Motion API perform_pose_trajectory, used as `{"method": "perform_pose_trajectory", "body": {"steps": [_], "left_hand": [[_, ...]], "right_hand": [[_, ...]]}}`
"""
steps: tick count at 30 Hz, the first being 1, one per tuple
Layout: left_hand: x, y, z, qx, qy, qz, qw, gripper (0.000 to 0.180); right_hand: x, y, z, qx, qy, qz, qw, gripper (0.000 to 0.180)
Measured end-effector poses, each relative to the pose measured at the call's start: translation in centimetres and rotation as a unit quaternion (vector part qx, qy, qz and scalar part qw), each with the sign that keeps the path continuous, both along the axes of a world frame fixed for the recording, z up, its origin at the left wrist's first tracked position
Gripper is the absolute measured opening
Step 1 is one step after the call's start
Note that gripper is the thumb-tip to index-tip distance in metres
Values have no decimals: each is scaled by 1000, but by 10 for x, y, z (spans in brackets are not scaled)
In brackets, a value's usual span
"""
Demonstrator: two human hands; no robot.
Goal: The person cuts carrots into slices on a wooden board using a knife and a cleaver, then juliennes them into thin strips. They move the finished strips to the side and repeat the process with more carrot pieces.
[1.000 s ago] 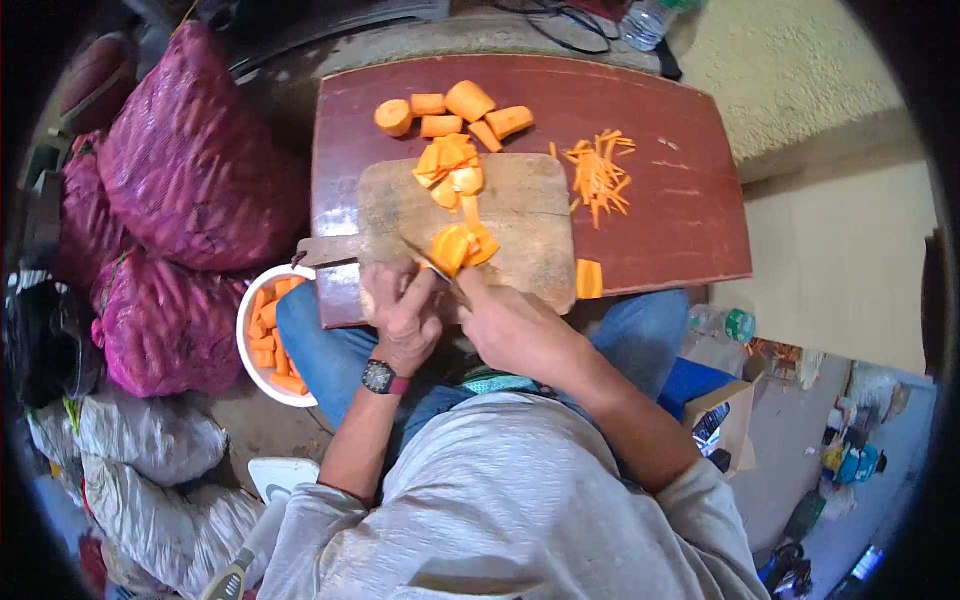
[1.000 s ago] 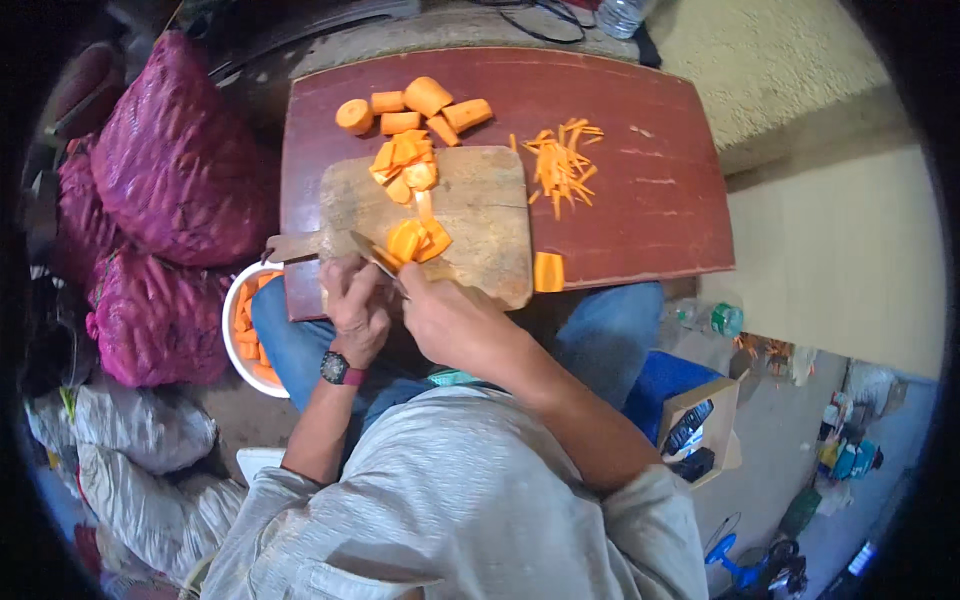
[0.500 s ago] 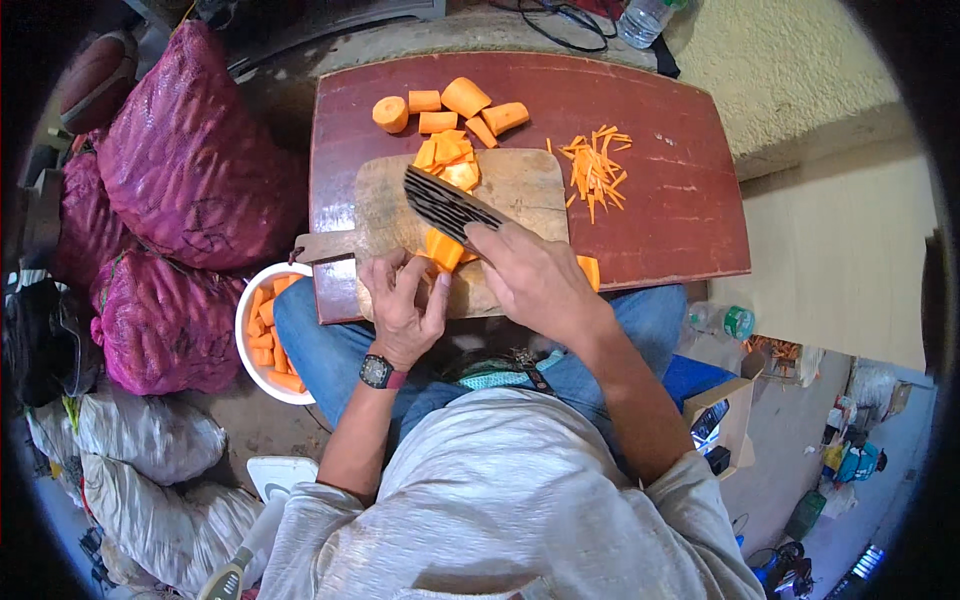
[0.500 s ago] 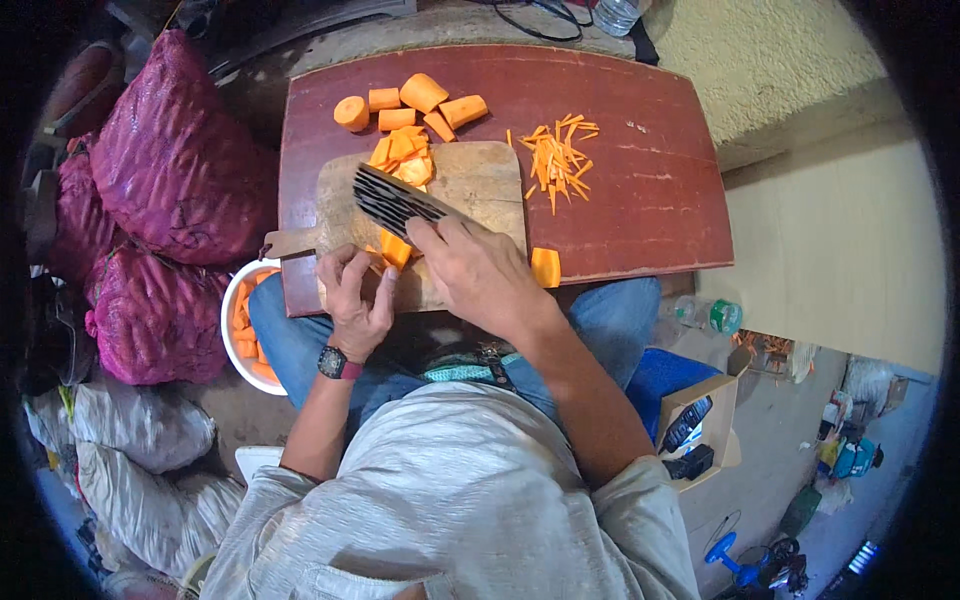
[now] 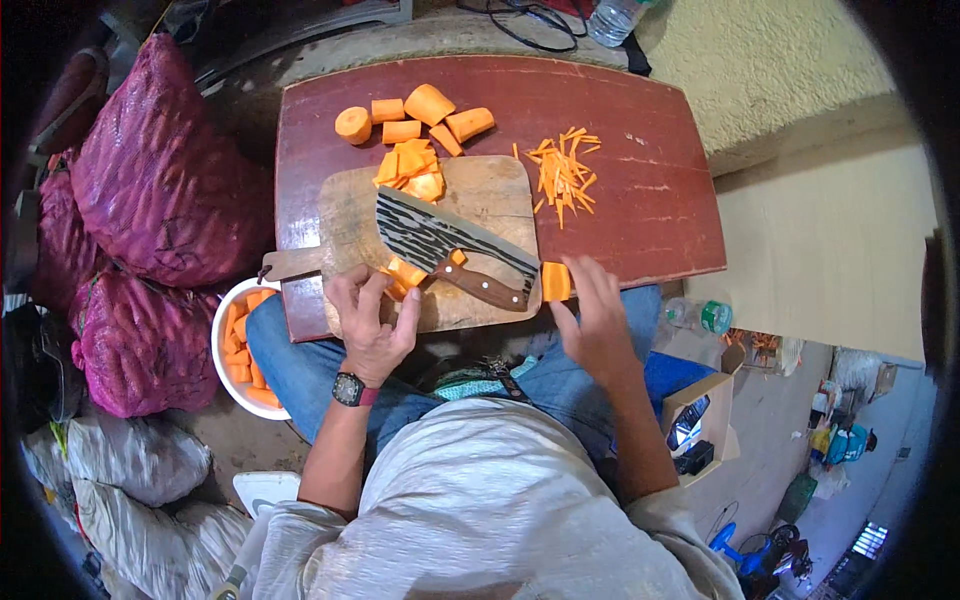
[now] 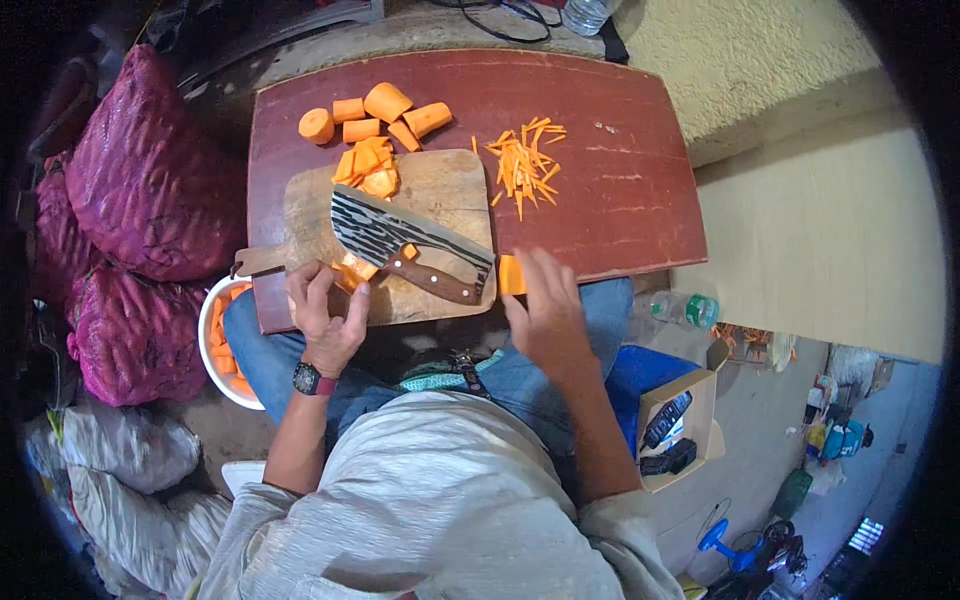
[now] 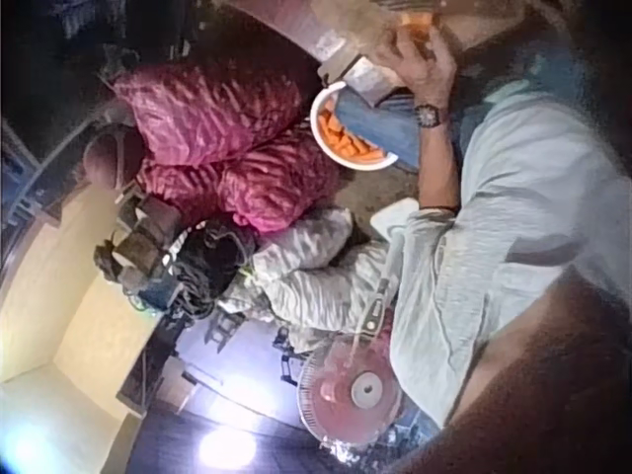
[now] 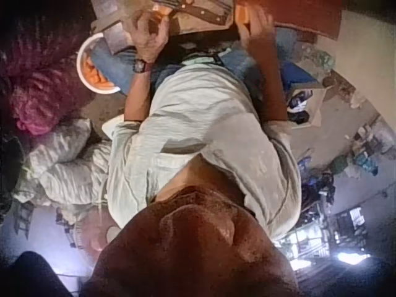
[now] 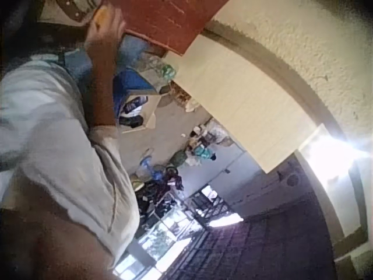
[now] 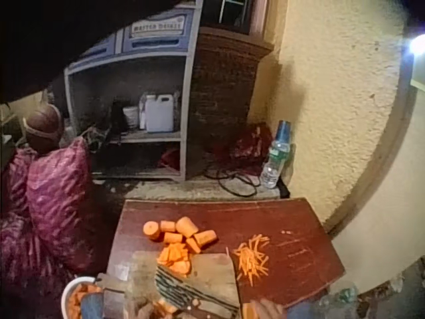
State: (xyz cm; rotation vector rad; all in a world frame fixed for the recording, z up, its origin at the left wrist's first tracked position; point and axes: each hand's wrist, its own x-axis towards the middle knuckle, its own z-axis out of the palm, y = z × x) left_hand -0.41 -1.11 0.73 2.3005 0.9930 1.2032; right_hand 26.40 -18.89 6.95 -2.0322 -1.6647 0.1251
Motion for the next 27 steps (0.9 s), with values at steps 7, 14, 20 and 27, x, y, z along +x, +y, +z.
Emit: {"method": "perform_pose_trajectory", "body": {"steps": [7, 14, 20, 27], "left_hand": [[1, -2, -1, -3, 6, -8, 1000, 47], [-3, 0, 1, 4, 37, -3, 999, 47], [1, 0, 1, -20, 14, -13, 1000, 46], [1, -1, 3, -24, 1, -8, 1000, 40]], "right_hand": [[9, -10, -28, -106, -82, 33, 990, 66], [31, 9, -14, -181, -84, 60, 978, 60], [36, 24, -17, -159, -41, 83, 983, 61], [65, 39, 5, -216, 86, 40, 972, 55]]}}
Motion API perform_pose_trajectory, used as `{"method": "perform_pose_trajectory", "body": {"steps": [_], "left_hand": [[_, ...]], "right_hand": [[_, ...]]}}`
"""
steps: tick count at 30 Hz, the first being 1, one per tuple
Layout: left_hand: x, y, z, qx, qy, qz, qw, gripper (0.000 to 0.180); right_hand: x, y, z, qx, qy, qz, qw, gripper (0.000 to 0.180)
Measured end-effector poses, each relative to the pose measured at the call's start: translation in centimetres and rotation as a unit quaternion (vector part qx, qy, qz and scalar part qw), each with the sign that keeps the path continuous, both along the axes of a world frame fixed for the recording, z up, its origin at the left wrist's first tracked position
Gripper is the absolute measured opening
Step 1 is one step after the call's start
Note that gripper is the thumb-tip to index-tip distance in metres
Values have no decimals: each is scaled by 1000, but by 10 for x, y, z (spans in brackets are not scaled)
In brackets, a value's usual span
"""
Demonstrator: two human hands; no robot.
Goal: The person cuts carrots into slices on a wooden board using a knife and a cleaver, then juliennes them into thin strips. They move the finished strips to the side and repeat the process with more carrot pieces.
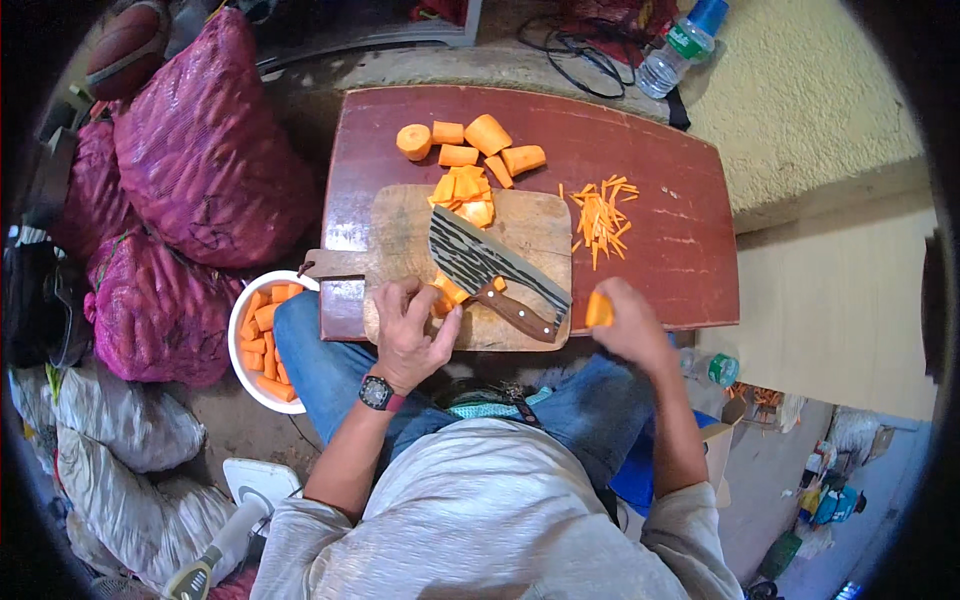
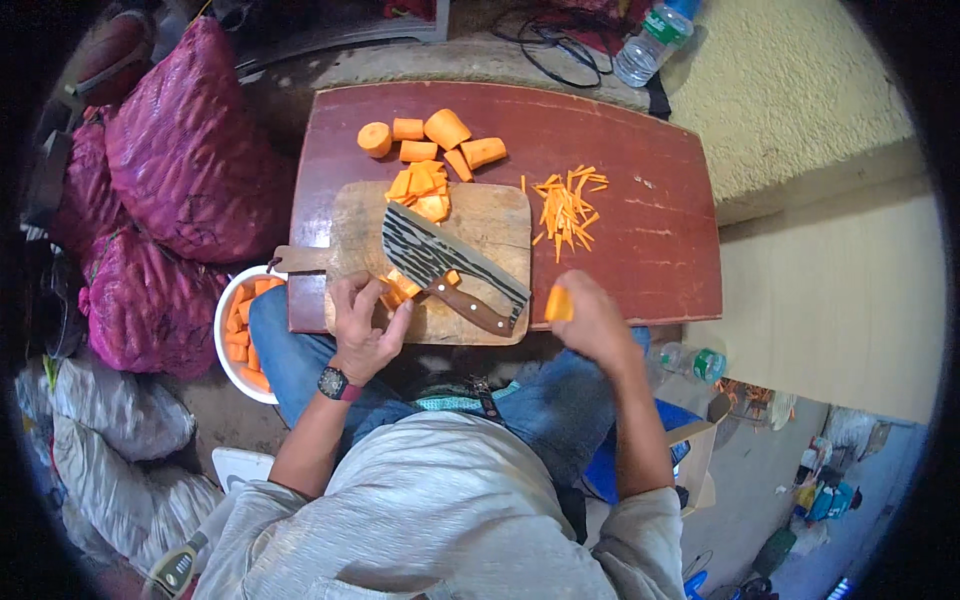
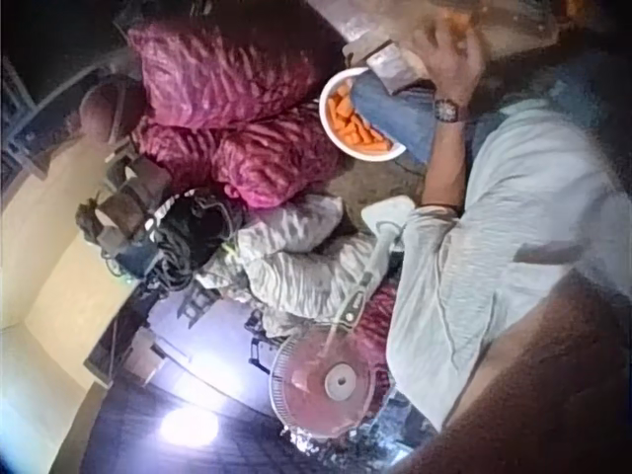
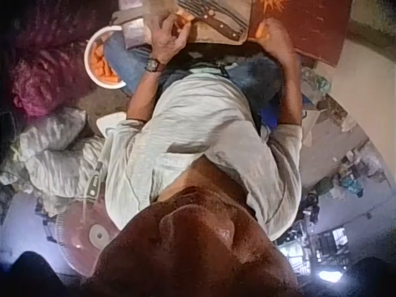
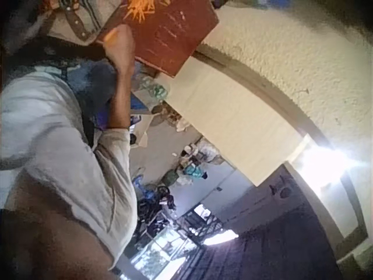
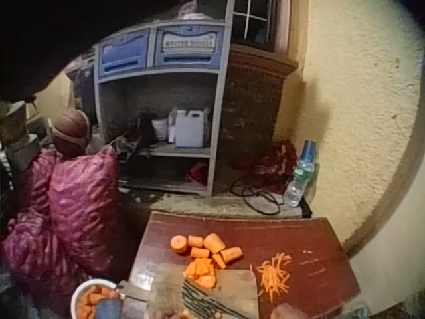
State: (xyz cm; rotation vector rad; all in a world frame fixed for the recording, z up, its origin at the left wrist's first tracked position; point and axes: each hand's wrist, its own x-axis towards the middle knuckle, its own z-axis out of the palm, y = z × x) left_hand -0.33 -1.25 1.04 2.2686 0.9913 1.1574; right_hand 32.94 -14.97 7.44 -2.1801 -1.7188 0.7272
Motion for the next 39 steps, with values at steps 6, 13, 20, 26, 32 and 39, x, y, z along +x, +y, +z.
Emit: {"method": "perform_pose_trajectory", "body": {"steps": [6, 13, 20, 26, 32, 39], "left_hand": [[0, 1, 3, 0, -5, -6, 1000, 39], [-2, 4, 7, 16, 9, -19, 1000, 50], [-4, 1, 8, -18, -8, -23, 1000, 49], [-19, -14, 9, -36, 6, -41, 999, 50], [-25, -11, 8, -65, -5, -68, 996, 49], [-27, -10, 6, -46, 2, -78, 996, 51]], "right_hand": [[-9, 90, 28, 94, 104, -68, 988, 58], [-9, 156, -32, 148, -13, 58, 987, 37], [-42, 157, -46, 103, -81, -27, 991, 40], [-54, 121, -54, 136, -105, -30, 985, 43], [-62, 91, -64, 177, -121, -48, 976, 46], [-58, 25, -56, 366, 6, -135, 921, 36]]}}
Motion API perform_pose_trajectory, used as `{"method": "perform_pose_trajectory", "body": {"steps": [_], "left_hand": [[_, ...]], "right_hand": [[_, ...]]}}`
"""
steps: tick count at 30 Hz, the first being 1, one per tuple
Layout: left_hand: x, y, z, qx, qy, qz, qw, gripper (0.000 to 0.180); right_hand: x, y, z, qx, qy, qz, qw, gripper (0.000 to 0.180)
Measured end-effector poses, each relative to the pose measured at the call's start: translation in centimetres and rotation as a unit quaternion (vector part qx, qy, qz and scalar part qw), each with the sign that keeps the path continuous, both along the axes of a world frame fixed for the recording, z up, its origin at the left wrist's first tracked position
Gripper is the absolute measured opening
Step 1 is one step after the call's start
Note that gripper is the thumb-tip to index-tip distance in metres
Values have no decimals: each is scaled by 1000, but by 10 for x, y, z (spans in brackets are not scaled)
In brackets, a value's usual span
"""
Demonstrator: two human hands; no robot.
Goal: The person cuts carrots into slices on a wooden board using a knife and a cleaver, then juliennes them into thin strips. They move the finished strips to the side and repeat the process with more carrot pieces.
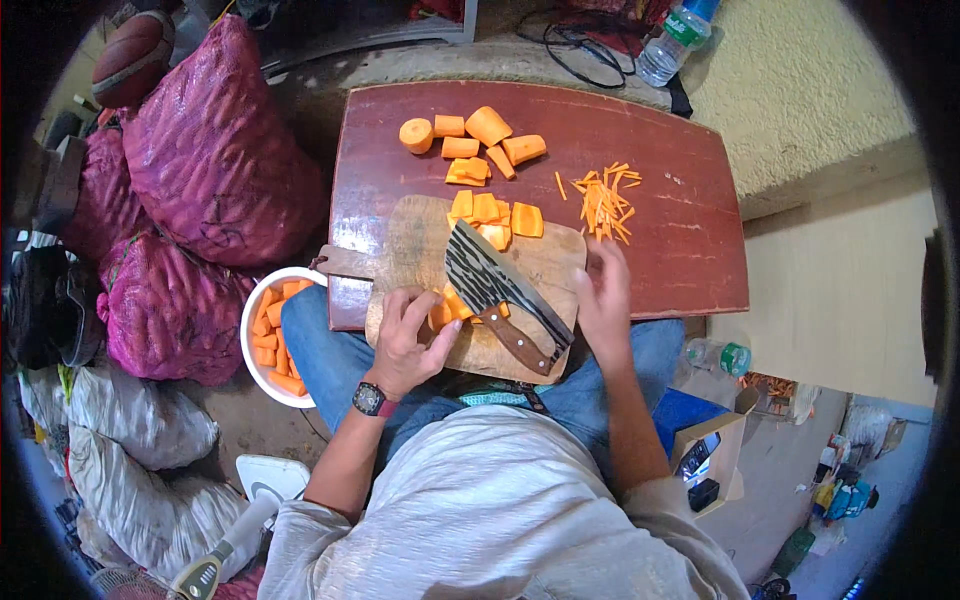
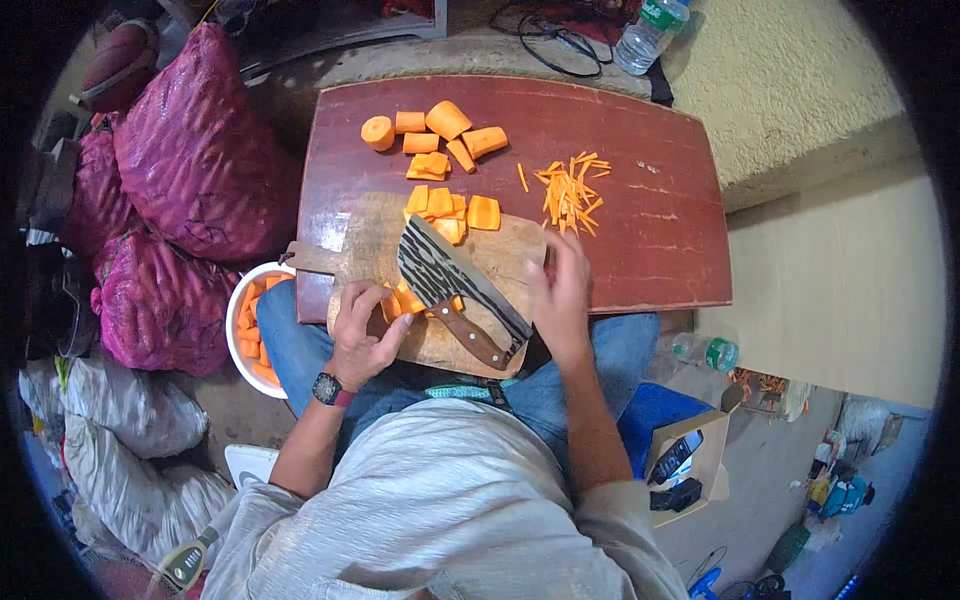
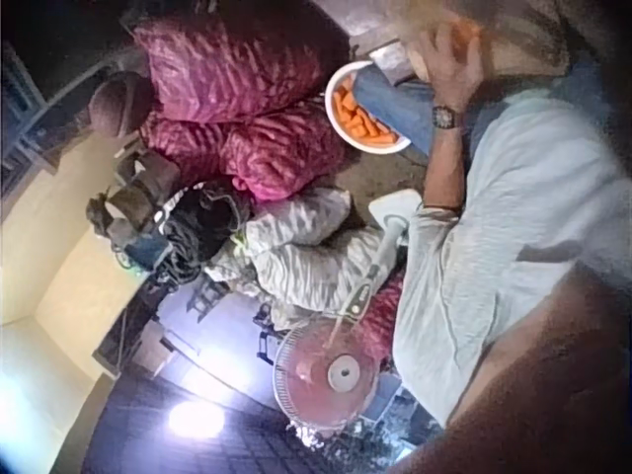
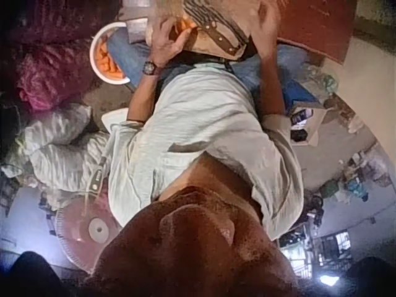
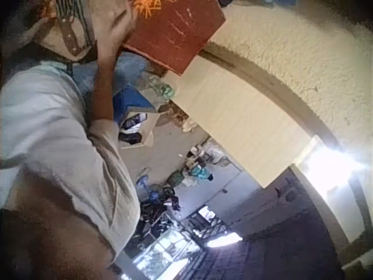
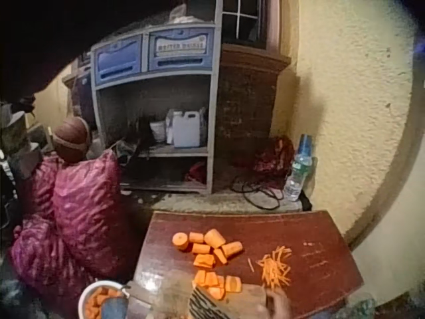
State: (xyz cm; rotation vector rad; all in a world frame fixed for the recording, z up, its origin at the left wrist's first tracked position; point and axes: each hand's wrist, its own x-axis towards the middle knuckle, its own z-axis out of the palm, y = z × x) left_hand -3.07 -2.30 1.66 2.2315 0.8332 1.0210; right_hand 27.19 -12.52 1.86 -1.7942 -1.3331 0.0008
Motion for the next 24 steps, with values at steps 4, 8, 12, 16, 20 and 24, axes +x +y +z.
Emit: {"method": "perform_pose_trajectory", "body": {"steps": [4, 8, 12, 16, 20, 24], "left_hand": [[1, -2, 1, -5, -6, 3, 1000, 51], [-1, 0, 6, -21, -3, 8, 1000, 49], [7, -1, 5, -29, -17, 11, 999, 47], [4, -4, 4, -23, -25, 24, 999, 48], [5, -7, 7, -31, -16, 22, 999, 47], [2, -13, 11, -60, -9, 17, 998, 45]], "right_hand": [[3, -111, -57, 77, 737, 2, 672, 15], [-23, -105, -114, 42, 880, -122, 456, 25], [-33, -59, -161, 73, 824, -46, 560, 71], [-42, -23, -112, 85, 867, 69, 486, 84], [-45, -29, -104, 54, 880, 89, 464, 88], [-47, -35, -101, 37, 883, 78, 462, 89]]}}
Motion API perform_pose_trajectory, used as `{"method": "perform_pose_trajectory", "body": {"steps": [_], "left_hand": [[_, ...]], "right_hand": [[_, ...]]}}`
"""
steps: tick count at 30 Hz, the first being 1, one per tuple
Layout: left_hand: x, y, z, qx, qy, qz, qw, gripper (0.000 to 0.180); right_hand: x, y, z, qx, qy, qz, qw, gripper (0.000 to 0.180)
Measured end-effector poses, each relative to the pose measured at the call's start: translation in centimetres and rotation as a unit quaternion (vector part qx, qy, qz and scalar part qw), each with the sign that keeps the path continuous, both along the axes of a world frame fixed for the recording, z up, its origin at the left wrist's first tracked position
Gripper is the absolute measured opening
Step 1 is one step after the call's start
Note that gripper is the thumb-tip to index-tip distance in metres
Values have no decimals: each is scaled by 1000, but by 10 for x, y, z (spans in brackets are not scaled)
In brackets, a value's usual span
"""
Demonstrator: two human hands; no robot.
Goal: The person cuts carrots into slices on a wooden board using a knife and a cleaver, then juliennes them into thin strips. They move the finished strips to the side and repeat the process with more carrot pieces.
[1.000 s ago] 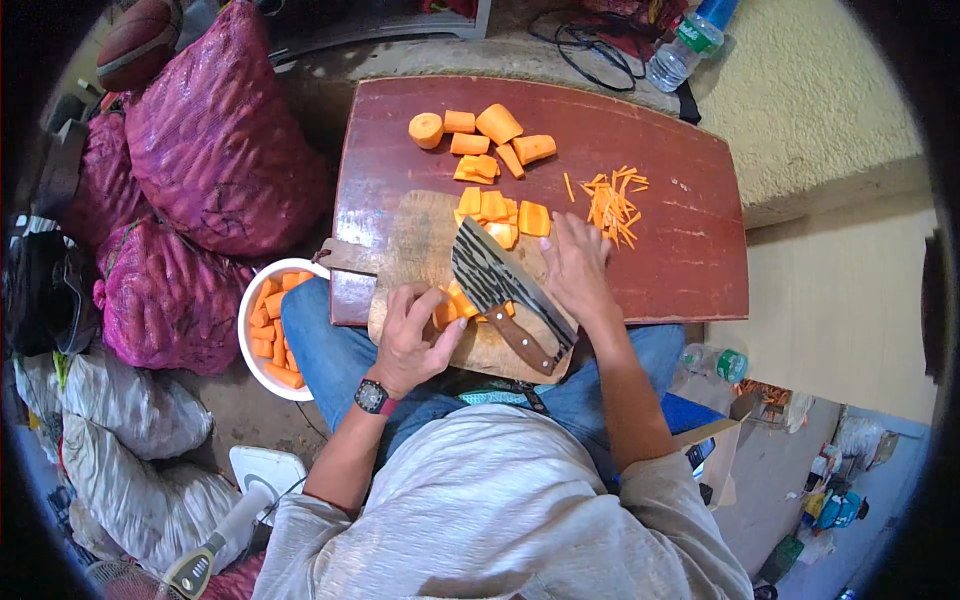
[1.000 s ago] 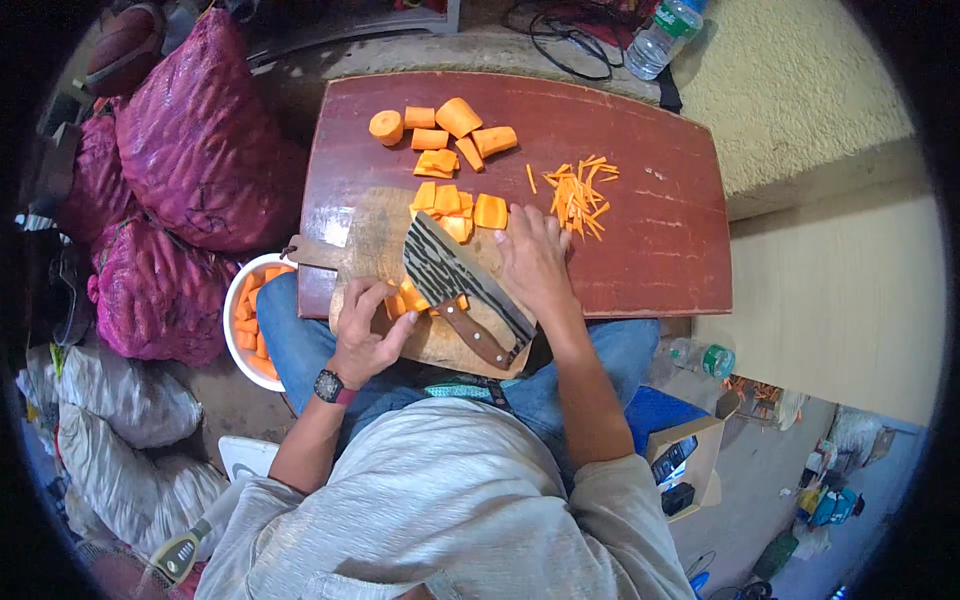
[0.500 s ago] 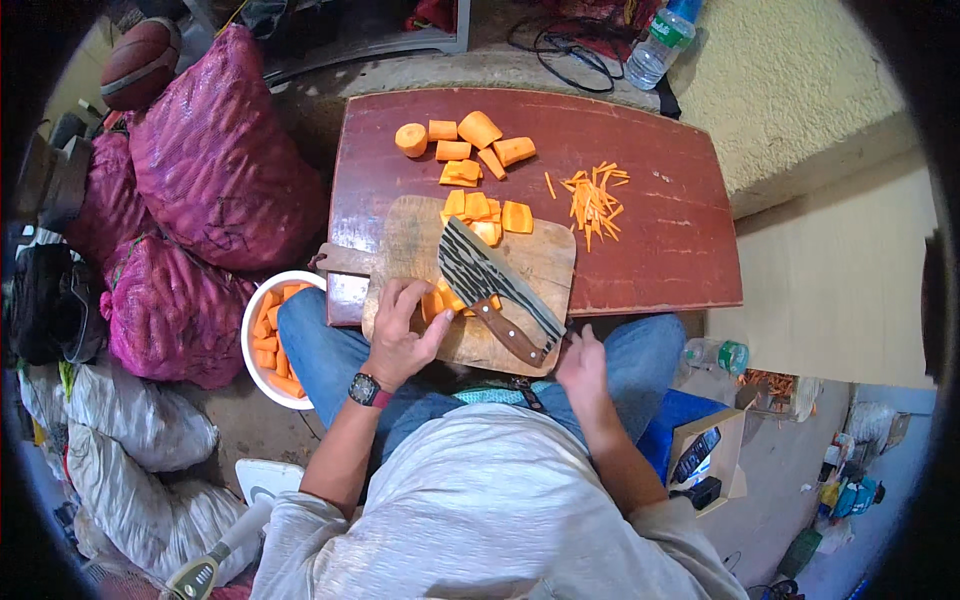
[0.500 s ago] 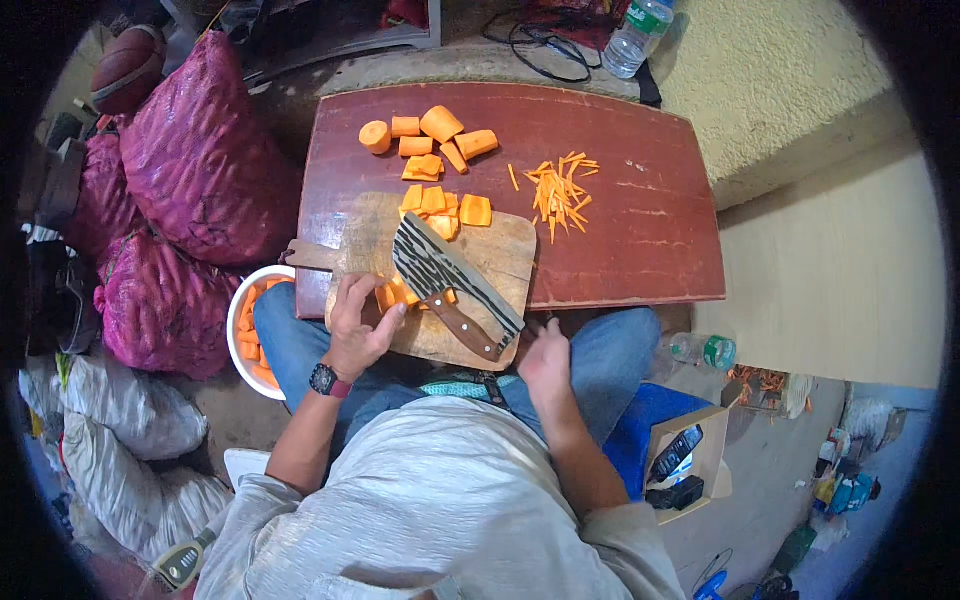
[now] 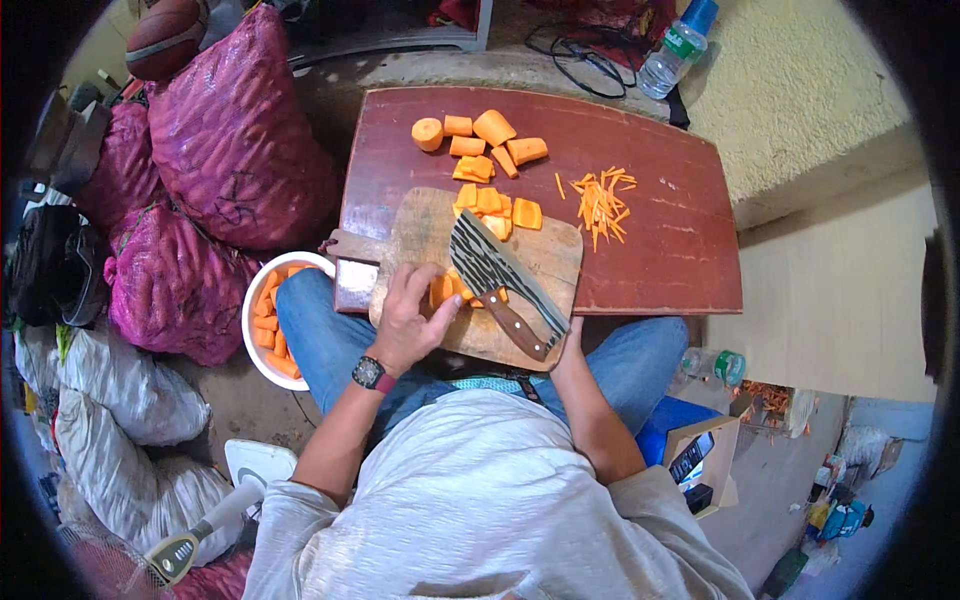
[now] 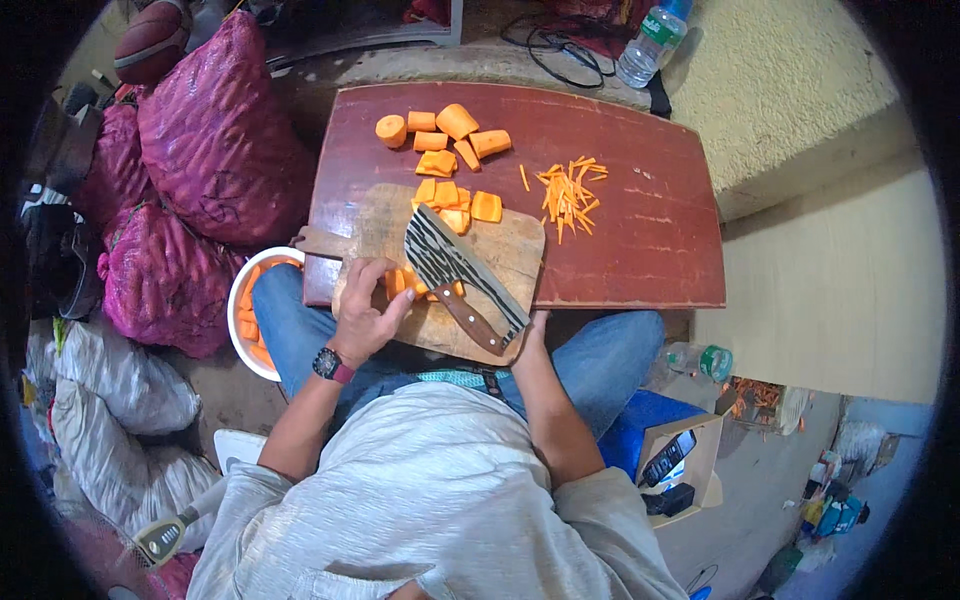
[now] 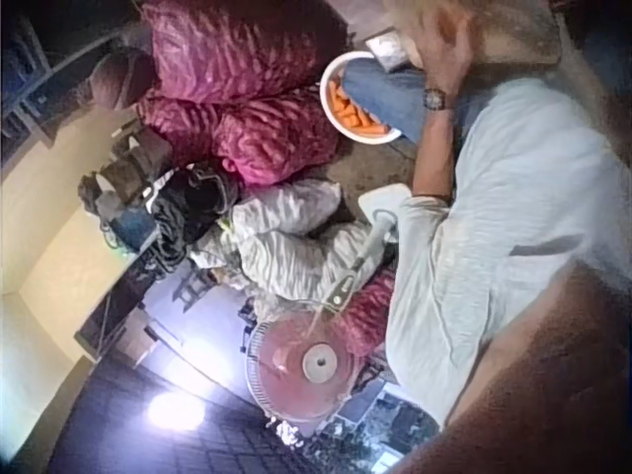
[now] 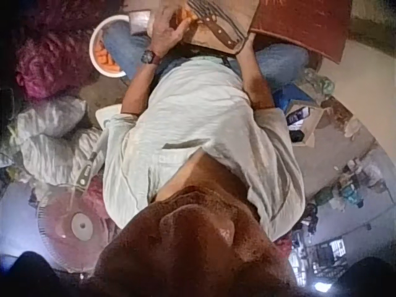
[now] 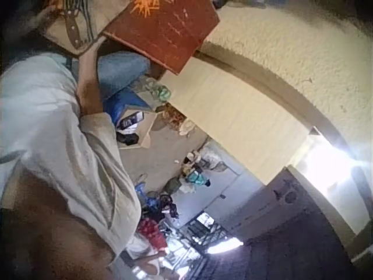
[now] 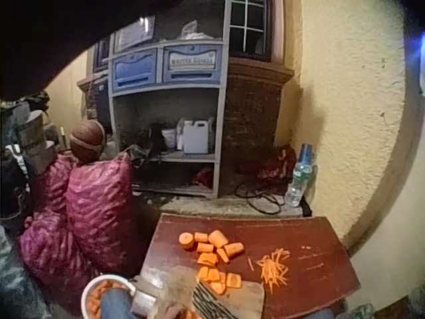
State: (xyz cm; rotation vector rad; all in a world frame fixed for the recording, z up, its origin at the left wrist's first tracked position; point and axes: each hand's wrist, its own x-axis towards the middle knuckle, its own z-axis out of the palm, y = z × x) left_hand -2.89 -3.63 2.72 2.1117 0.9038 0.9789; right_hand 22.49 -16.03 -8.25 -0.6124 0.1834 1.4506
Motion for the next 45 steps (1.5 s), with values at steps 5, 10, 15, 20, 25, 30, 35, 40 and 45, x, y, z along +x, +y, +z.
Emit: {"method": "perform_pose_trajectory", "body": {"steps": [5, 10, 15, 20, 25, 30, 35, 40, 45], "left_hand": [[-1, -24, 4, 24, 26, 2, 999, 46], [-4, -25, 7, 3, 15, -8, 1000, 46], [-2, -26, 1, -3, -13, -13, 1000, 48], [-11, -27, 0, -35, -17, 0, 999, 50], [-13, -19, 4, 27, 15, -46, 998, 56], [-14, -18, 1, 51, 18, -44, 998, 58], [-16, -18, 4, 41, -16, 0, 999, 55], [-19, -11, -2, 20, -43, 28, 998, 56], [-20, -7, 1, 9, -49, 54, 997, 55]], "right_hand": [[5, -28, -4, -47, -11, 11, 999, 90], [12, -38, -16, -71, -14, -16, 997, 80], [23, -71, 10, -135, -139, -23, 981, 70], [17, -120, 127, -115, -425, -35, 897, 54], [-38, -34, 198, 20, -894, 253, 370, 80], [-31, -4, 183, 7, -866, 305, 395, 70], [-7, -2, 228, -17, -870, 276, 409, 56], [17, -30, 261, -33, -804, 428, 411, 23], [20, -31, 254, -2, -790, 470, 392, 19]]}}
